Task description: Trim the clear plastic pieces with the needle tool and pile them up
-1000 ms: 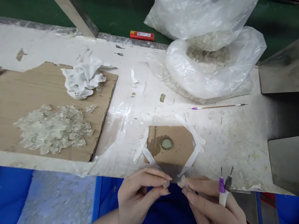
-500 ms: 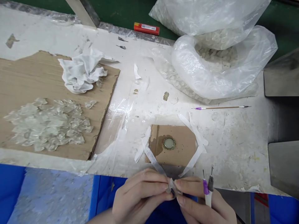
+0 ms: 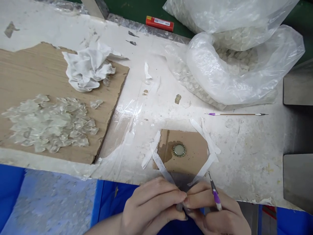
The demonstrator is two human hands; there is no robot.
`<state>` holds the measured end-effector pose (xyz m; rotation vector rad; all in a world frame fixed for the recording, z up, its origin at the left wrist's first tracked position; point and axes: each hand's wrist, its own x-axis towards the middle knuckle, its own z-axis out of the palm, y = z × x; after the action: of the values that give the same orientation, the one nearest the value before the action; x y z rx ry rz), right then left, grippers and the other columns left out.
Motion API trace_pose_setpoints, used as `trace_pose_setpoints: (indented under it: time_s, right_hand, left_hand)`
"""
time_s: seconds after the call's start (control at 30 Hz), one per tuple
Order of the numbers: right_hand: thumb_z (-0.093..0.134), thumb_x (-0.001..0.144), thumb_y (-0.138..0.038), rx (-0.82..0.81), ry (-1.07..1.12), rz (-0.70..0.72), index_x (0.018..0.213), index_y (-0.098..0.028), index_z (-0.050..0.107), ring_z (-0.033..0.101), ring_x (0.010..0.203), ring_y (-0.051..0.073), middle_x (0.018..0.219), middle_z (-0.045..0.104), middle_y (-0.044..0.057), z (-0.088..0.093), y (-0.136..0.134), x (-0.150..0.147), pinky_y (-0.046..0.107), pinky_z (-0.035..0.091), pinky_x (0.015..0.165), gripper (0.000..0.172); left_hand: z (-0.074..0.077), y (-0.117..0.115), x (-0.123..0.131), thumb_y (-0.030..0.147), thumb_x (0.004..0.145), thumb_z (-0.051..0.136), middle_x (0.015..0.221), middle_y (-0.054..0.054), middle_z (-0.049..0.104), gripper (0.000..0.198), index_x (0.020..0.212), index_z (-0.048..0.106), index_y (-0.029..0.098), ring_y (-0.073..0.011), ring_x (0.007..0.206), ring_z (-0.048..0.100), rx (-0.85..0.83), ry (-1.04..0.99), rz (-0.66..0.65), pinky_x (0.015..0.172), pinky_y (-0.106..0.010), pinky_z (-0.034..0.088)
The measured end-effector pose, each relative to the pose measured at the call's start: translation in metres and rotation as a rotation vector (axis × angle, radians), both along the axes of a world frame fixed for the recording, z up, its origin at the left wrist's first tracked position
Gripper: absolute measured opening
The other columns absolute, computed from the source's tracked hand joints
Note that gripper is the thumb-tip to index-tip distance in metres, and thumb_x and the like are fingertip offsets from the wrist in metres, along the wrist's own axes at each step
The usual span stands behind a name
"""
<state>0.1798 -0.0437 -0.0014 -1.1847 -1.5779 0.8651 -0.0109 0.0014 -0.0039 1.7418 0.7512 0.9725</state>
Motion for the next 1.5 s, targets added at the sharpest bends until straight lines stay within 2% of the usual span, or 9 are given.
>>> trace_pose_setpoints:
  time_s: [0.1,0.23,0.43,0.53,0.73,0.97,1.13,1.37,1.5]
  right_hand:
    - [0.06,0.099,-0.014,0.006,0.204,0.04,0.075,-0.024,0.045,0.074,0.062,0.012,0.079,0.076,0.001,0.001,0.005,-0.01,0.02,0.062,0.053,0.03]
    - [0.063,0.099,-0.023,-0.039,0.316,-0.05,0.075,-0.025,0.042,0.071,0.061,0.013,0.072,0.076,-0.002,-0.003,0.012,-0.023,0.023,0.062,0.055,0.032]
    - [0.059,0.1,-0.017,-0.017,0.18,-0.013,0.083,-0.025,0.051,0.075,0.074,0.017,0.086,0.081,0.003,-0.006,0.012,-0.023,0.03,0.064,0.067,0.02]
    - [0.062,0.099,-0.028,-0.03,0.109,-0.084,0.092,-0.024,0.063,0.074,0.085,0.021,0.1,0.08,0.008,-0.008,0.011,-0.015,0.033,0.063,0.069,0.009]
    - [0.036,0.105,-0.056,-0.112,0.219,-0.346,0.127,-0.028,0.062,0.059,0.058,0.017,0.085,0.075,0.003,-0.016,0.016,-0.011,0.03,0.052,0.051,0.045]
    - [0.06,0.091,-0.005,0.009,-0.235,-0.33,0.107,-0.024,0.068,0.067,0.081,0.016,0.091,0.069,0.004,-0.019,0.021,-0.009,0.026,0.058,0.068,0.026]
    - [0.059,0.088,0.001,0.08,-0.376,-0.275,0.106,-0.021,0.065,0.067,0.072,0.016,0.086,0.068,0.004,-0.019,0.029,-0.012,0.025,0.058,0.061,0.028]
    - [0.061,0.089,0.0,0.043,-0.402,-0.223,0.099,-0.022,0.06,0.067,0.069,0.014,0.079,0.067,0.001,-0.021,0.029,-0.013,0.022,0.057,0.059,0.024]
    - [0.064,0.087,0.001,0.007,-0.287,-0.253,0.098,-0.021,0.065,0.067,0.071,0.014,0.083,0.069,0.003,-0.02,0.027,-0.013,0.022,0.056,0.06,0.025]
  left_hand:
    - [-0.003,0.0,0.001,0.028,0.093,0.073,0.079,-0.008,0.079,0.02,0.109,0.074,0.017,-0.0167,0.06,0.074,-0.034,-0.046,0.023,0.058,-0.021,0.063]
    - [-0.007,-0.001,0.006,0.039,0.085,0.079,0.076,-0.005,0.072,0.029,0.11,0.076,0.022,-0.0157,0.058,0.07,-0.144,-0.17,0.12,0.051,-0.02,0.06]
    - [-0.009,0.002,0.0,0.036,0.091,0.074,0.082,-0.007,0.072,0.023,0.108,0.077,0.02,-0.0173,0.064,0.07,-0.011,-0.119,0.169,0.057,-0.025,0.061]
    - [-0.007,0.006,-0.005,0.027,0.093,0.073,0.09,-0.012,0.079,0.017,0.105,0.075,0.016,-0.0196,0.071,0.074,0.047,-0.053,0.135,0.064,-0.027,0.064]
    - [-0.005,0.007,-0.006,0.02,0.096,0.068,0.083,-0.011,0.082,0.015,0.108,0.072,0.013,-0.02,0.071,0.079,0.003,-0.041,0.071,0.07,-0.025,0.064]
    - [-0.008,0.011,-0.002,0.025,0.102,0.059,0.073,-0.008,0.08,0.018,0.103,0.073,0.014,-0.0176,0.06,0.075,0.017,-0.009,0.118,0.062,-0.021,0.062]
    - [-0.011,0.01,-0.002,0.026,0.101,0.061,0.072,-0.007,0.08,0.018,0.1,0.074,0.014,-0.0161,0.061,0.074,0.019,-0.006,0.196,0.063,-0.019,0.062]
    - [-0.014,0.004,-0.007,0.015,0.091,0.074,0.095,-0.003,0.085,0.024,0.112,0.079,0.026,-0.0142,0.086,0.08,-0.311,-0.123,0.236,0.083,-0.013,0.06]
    - [-0.018,-0.005,-0.006,0.014,0.091,0.074,0.101,0.001,0.085,0.033,0.117,0.078,0.034,-0.0126,0.09,0.08,-0.598,-0.321,0.244,0.081,-0.011,0.06]
